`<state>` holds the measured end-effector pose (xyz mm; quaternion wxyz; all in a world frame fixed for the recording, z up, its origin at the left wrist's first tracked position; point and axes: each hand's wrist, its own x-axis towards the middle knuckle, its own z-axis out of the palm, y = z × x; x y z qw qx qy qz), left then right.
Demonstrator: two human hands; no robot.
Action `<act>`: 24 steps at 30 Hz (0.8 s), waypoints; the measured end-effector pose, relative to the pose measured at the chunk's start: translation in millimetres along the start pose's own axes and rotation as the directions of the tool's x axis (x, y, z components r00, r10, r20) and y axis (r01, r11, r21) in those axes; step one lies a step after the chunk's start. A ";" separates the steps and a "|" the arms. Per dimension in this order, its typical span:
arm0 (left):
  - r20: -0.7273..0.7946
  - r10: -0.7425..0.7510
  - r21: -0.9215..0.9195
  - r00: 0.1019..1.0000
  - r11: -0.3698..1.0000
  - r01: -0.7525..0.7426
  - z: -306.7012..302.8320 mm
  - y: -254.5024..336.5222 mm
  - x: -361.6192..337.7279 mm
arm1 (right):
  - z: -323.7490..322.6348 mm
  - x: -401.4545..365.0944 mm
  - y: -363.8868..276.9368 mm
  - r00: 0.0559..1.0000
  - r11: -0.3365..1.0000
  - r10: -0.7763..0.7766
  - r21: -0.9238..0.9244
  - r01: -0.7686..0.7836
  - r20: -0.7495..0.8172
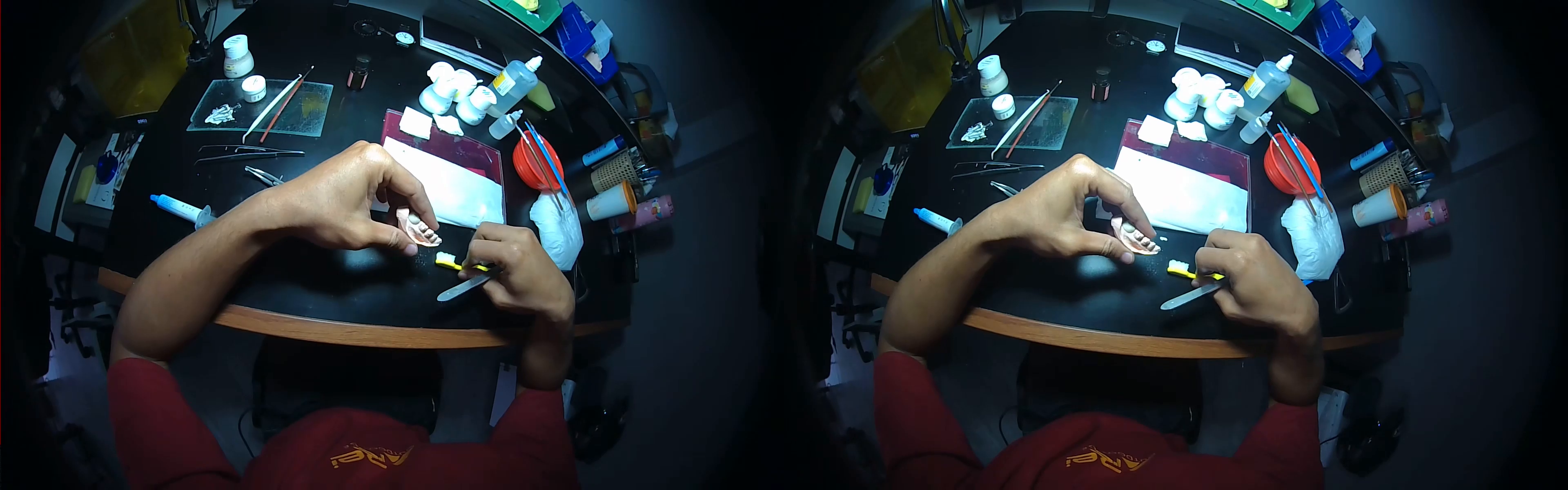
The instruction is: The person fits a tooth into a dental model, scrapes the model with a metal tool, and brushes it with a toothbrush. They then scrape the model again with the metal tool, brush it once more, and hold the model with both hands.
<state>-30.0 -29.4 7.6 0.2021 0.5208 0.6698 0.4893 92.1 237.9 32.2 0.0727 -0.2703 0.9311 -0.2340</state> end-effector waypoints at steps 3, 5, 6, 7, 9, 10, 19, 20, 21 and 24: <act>-0.017 0.026 -0.014 1.000 1.000 -0.026 1.6 -2.0 0.0 | -1.9 2.2 -4.9 0.998 0.999 -0.020 0.023 0.022 -0.062; -0.021 0.039 -0.028 0.999 0.999 -0.039 2.5 -2.6 0.1 | -5.5 3.0 -10.6 0.993 0.999 -0.045 0.023 0.048 -0.110; -0.024 0.045 -0.036 0.999 0.998 -0.046 3.2 -2.9 0.1 | -5.6 3.4 -11.9 0.985 0.997 -0.068 0.033 0.074 -0.156; -0.028 0.047 -0.057 0.999 0.997 -0.048 4.0 -3.5 0.2 | -5.9 4.2 -12.8 0.975 0.994 -0.091 0.040 0.101 -0.204; -0.036 0.051 -0.099 0.998 0.994 -0.054 5.5 -4.2 0.2 | -5.9 3.2 -8.7 0.954 0.988 -0.130 0.044 0.148 -0.270; -0.053 0.062 -0.084 0.997 0.994 -0.066 5.7 -3.7 0.1 | -2.7 3.7 -7.0 0.935 0.984 -0.128 0.073 0.161 -0.330; -0.327 0.142 -0.026 0.934 0.987 -0.159 21.4 -3.6 0.2 | 0.1 4.6 -5.2 0.911 0.982 -0.124 0.083 0.169 -0.393; -0.332 0.125 -0.021 0.935 0.990 -0.140 21.8 -1.4 -0.3 | 0.1 4.8 -3.5 0.914 0.980 -0.137 0.084 0.181 -0.381; -0.339 0.108 -0.016 0.935 0.992 -0.121 21.7 1.5 -1.0 | 0.2 5.1 -2.1 0.916 0.976 -0.153 0.087 0.198 -0.372; -0.390 0.096 -0.031 0.916 0.993 -0.118 24.2 5.0 -1.8 | 1.4 4.9 1.8 0.916 0.969 -0.189 0.083 0.232 -0.354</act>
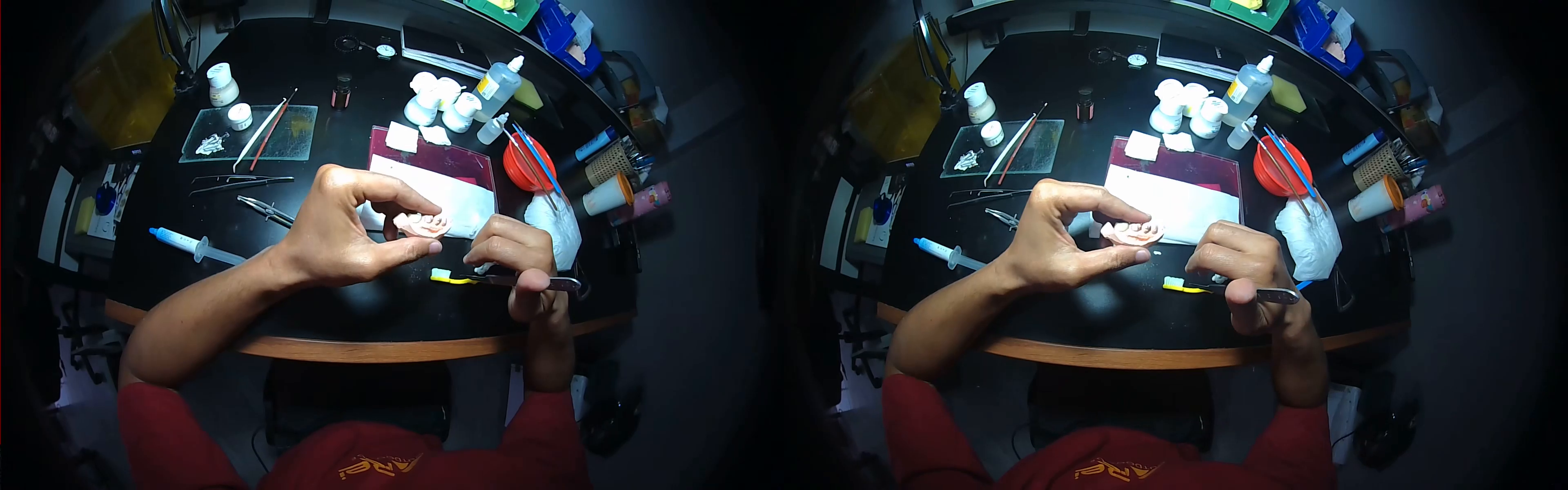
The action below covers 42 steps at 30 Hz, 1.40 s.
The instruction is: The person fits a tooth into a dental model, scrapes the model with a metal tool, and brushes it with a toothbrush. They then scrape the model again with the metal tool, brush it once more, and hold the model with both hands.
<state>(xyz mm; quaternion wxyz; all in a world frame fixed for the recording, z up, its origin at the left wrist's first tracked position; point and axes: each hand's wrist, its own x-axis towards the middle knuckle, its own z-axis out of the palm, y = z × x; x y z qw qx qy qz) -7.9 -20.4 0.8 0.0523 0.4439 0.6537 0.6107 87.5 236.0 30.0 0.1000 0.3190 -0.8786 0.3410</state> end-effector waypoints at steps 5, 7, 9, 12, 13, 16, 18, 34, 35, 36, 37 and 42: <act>-0.097 0.018 -0.005 0.995 1.000 -0.018 0.8 -2.0 -1.5 | 2.2 -0.7 3.2 0.999 0.999 -0.035 -0.022 0.035 0.005; -0.105 0.042 -0.004 0.994 0.999 -0.042 0.5 -2.0 -1.1 | 1.5 -0.2 0.9 1.000 0.999 -0.028 -0.030 0.029 0.013; -0.116 0.050 -0.006 0.992 0.999 -0.051 0.4 -1.8 -0.8 | 0.9 0.6 0.6 0.999 0.999 -0.032 -0.034 0.032 0.014; -0.124 0.044 -0.008 0.991 0.999 -0.045 0.9 -1.9 -0.9 | 2.1 0.1 1.9 0.999 0.999 -0.035 -0.034 0.035 0.004; -0.125 0.047 -0.008 0.991 0.999 -0.049 1.1 -1.6 -0.7 | 1.6 0.1 1.3 1.000 0.999 -0.028 -0.036 0.028 0.005; -0.127 0.029 -0.018 0.992 0.999 -0.031 1.1 1.2 -1.3 | 0.6 -0.7 0.5 1.000 0.999 -0.011 -0.043 0.011 0.017; -0.137 0.038 -0.025 0.990 0.999 -0.042 1.1 0.2 -1.4 | 0.9 0.0 0.2 1.000 0.999 -0.006 -0.045 0.006 0.021; -0.172 0.299 0.128 0.939 0.951 -0.280 5.0 -2.8 -0.1 | -2.0 -9.4 -6.5 0.959 0.998 0.057 0.008 -0.057 -0.277; -0.152 0.327 0.168 0.933 0.939 -0.302 3.7 -4.1 -0.5 | 0.4 -9.5 -5.0 0.942 0.999 0.047 0.028 -0.040 -0.333; -0.131 0.352 0.204 0.927 0.924 -0.322 3.3 -5.2 -0.7 | 2.6 -9.7 -4.7 0.922 0.999 0.041 0.048 -0.024 -0.386; -0.123 0.372 0.218 0.920 0.915 -0.340 3.4 -5.4 -0.2 | 4.2 -9.6 -6.6 0.917 0.998 0.029 0.066 -0.003 -0.398; -0.130 0.388 0.222 0.912 0.908 -0.354 3.5 -4.3 -0.4 | 11.7 -5.7 -8.6 0.873 0.974 -0.135 0.099 0.203 -0.468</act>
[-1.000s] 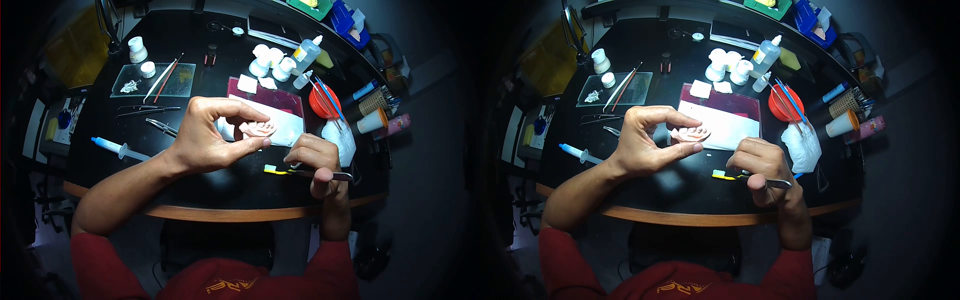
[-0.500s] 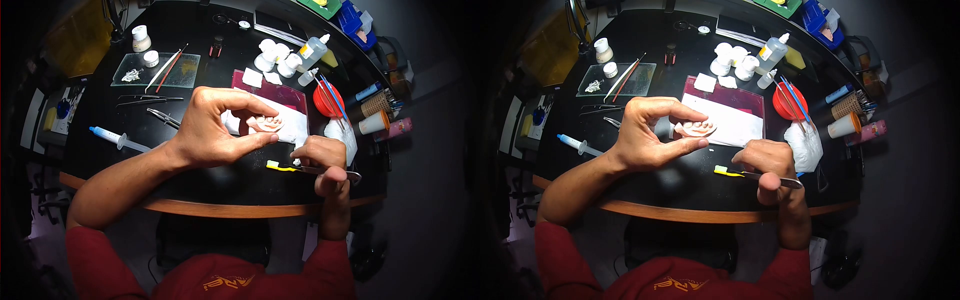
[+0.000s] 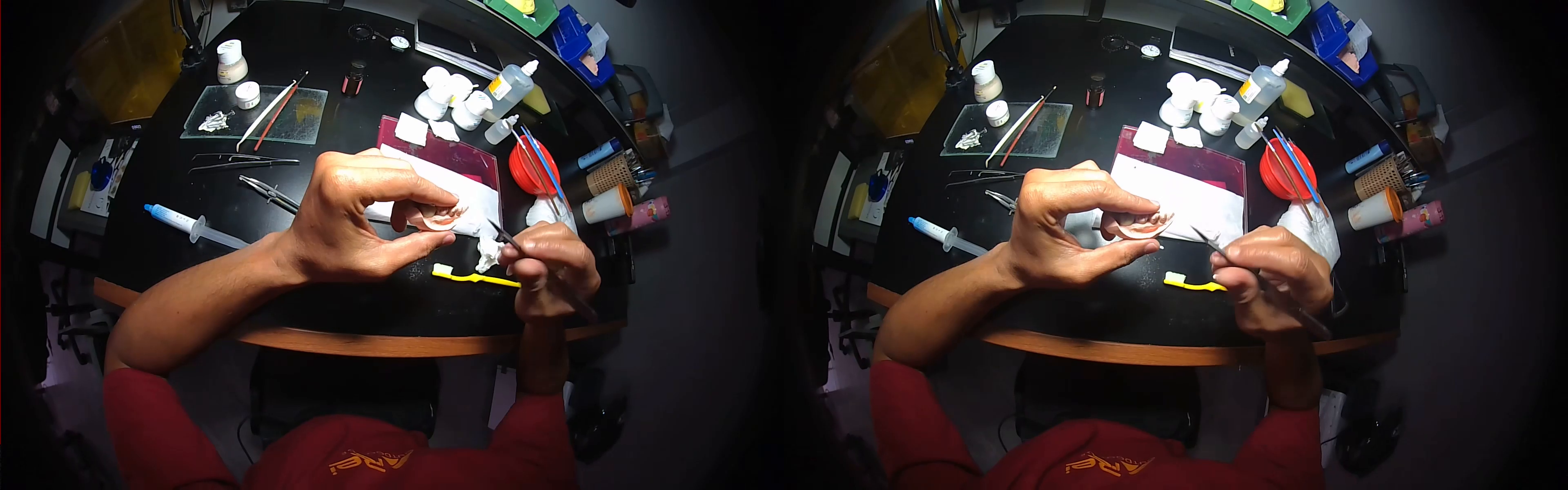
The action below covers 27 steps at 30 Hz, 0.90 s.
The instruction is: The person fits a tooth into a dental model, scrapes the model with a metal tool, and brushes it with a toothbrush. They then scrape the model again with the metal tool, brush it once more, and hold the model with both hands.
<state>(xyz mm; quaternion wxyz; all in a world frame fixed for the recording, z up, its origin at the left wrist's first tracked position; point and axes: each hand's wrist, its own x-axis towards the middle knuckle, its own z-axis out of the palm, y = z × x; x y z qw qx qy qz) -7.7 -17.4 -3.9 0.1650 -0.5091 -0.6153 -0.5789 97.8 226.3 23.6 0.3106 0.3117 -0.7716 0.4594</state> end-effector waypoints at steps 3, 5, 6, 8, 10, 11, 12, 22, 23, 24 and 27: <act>0.004 -0.004 0.001 1.000 1.000 0.004 0.7 0.5 -1.4 | 8.9 -0.2 -2.4 1.000 1.000 -0.016 0.006 0.016 0.012; 0.011 0.001 0.006 1.000 1.000 -0.001 0.7 0.3 -1.7 | 16.3 -0.3 -3.8 1.000 1.000 0.014 0.001 -0.014 0.008; 0.010 0.010 0.008 1.000 1.000 -0.010 1.3 0.6 -1.9 | 19.3 -1.1 -4.7 0.999 0.999 0.034 -0.003 -0.034 0.007; 0.009 0.023 0.013 1.000 1.000 -0.023 2.5 0.4 -2.3 | 21.1 -0.5 -1.9 0.999 1.000 0.024 0.002 -0.024 0.043; 0.007 0.032 0.022 0.999 0.999 -0.032 2.5 0.1 -2.4 | 22.2 3.0 -1.7 0.997 1.000 -0.006 -0.022 0.008 0.081; 0.006 0.029 0.026 1.000 0.999 -0.029 2.5 0.3 -2.4 | 20.3 2.1 -1.2 0.995 1.000 -0.013 -0.023 0.016 0.094; 0.005 0.026 0.029 1.000 0.999 -0.026 2.5 0.5 -2.4 | 20.8 2.5 -3.0 0.997 0.999 -0.001 -0.036 0.004 0.076; -0.073 0.006 0.037 0.997 0.999 -0.004 9.1 3.0 -4.2 | 27.0 -4.0 -4.1 0.992 0.991 0.125 0.048 -0.125 -0.005; -0.073 0.002 0.036 0.997 0.999 0.001 9.4 3.3 -4.5 | 28.5 -4.7 -3.4 0.992 0.988 0.128 0.089 -0.126 -0.017; -0.072 -0.002 0.036 0.997 0.999 0.005 9.7 3.4 -5.0 | 29.9 -5.0 -3.1 0.991 0.983 0.131 0.130 -0.126 -0.029; -0.032 0.001 0.053 0.999 0.999 0.001 6.5 4.0 -5.2 | 34.1 -7.9 -5.9 0.981 0.969 0.187 0.174 -0.177 -0.044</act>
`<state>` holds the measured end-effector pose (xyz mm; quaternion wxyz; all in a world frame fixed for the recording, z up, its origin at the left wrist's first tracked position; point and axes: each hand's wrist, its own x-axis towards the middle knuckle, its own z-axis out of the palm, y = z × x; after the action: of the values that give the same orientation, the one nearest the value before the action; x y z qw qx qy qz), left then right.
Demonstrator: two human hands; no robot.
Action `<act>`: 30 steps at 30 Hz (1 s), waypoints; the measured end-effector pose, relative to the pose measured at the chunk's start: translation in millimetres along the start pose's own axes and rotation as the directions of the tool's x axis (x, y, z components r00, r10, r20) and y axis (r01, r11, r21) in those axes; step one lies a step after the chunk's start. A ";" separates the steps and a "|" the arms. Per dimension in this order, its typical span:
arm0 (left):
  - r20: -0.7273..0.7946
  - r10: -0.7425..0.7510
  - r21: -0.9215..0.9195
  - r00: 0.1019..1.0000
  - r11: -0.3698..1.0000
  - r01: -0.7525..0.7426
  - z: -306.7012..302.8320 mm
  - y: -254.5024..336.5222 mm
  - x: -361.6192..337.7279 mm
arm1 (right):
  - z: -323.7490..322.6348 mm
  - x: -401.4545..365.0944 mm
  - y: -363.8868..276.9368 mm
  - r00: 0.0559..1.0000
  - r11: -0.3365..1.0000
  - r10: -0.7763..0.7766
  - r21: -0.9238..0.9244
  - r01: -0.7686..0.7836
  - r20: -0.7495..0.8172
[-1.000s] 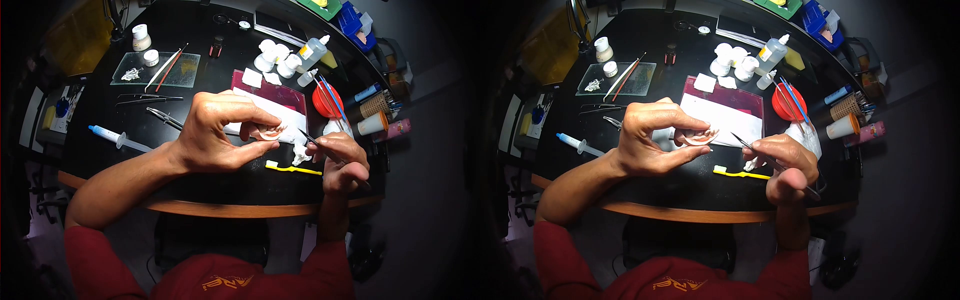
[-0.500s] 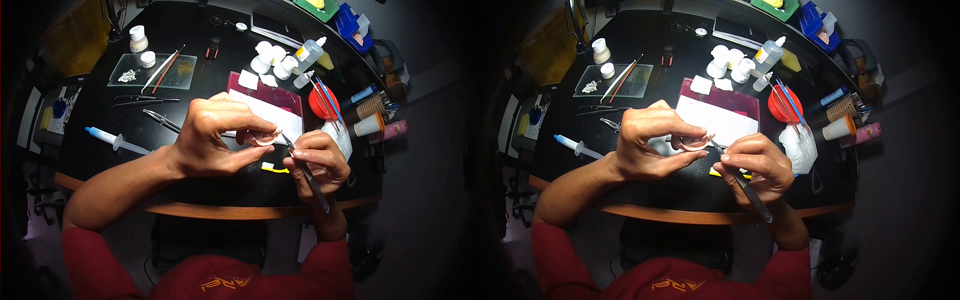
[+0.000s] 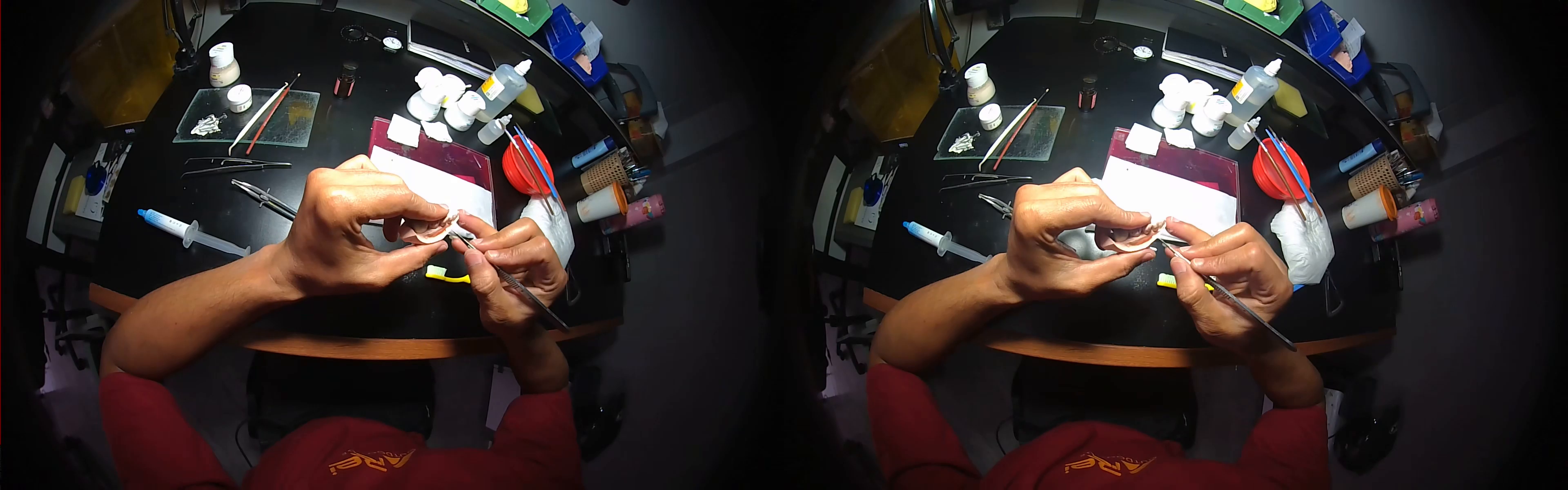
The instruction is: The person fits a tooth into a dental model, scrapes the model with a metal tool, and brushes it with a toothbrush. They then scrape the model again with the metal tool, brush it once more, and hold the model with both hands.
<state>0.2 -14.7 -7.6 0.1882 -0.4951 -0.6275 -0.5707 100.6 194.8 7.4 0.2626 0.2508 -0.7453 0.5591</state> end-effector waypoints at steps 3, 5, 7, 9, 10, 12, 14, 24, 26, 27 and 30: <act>0.019 0.000 0.003 1.000 1.000 0.000 0.0 0.2 -1.3 | 1.8 -1.2 1.3 1.000 1.000 -0.007 0.003 0.007 -0.014; 0.021 0.001 0.003 1.000 1.000 -0.001 -0.1 0.1 -1.5 | 2.8 -1.9 2.1 0.999 1.000 -0.013 0.025 0.014 -0.034; 0.027 0.001 0.004 1.000 1.000 -0.001 -0.5 0.5 -1.8 | 2.3 -1.4 2.2 0.999 1.000 -0.025 0.018 0.026 -0.031; 0.021 0.009 -0.014 1.000 1.000 -0.008 0.4 0.7 -1.2 | 0.3 -0.2 2.0 0.999 0.999 -0.043 -0.018 0.042 -0.008; 0.017 0.012 -0.023 1.000 1.000 -0.012 0.8 0.6 -1.2 | -0.4 0.4 1.8 0.999 0.998 -0.046 -0.031 0.046 -0.001; 0.016 0.024 -0.032 1.000 0.999 -0.024 0.9 -0.5 -1.2 | -2.0 1.3 0.8 0.999 0.997 -0.049 -0.055 0.050 0.015; 0.018 0.020 -0.046 1.000 0.999 -0.019 1.2 -0.5 -2.0 | -3.4 0.9 -0.1 1.000 0.998 -0.027 -0.058 0.028 0.008; 0.035 -0.003 -0.073 0.999 0.997 0.006 1.1 -0.3 -1.2 | -9.4 3.1 -1.4 0.998 0.993 -0.034 -0.115 0.039 0.047; 0.034 0.001 -0.071 0.999 0.997 0.001 1.4 -0.2 -1.1 | -8.3 3.8 -2.8 0.999 0.992 -0.031 -0.118 0.036 0.039; 0.032 0.001 -0.074 0.999 0.997 0.001 1.5 -0.3 -1.1 | -7.7 4.1 -3.1 0.999 0.992 -0.031 -0.119 0.035 0.035; 0.038 -0.005 -0.068 0.999 0.998 0.007 0.7 0.9 -0.6 | -7.5 3.5 -2.9 1.000 0.993 -0.023 -0.113 0.025 0.022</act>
<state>1.5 -14.4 -7.8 0.1576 -0.5101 -0.6126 -0.5828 100.8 201.0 13.6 0.2756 0.2501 -0.7754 0.5102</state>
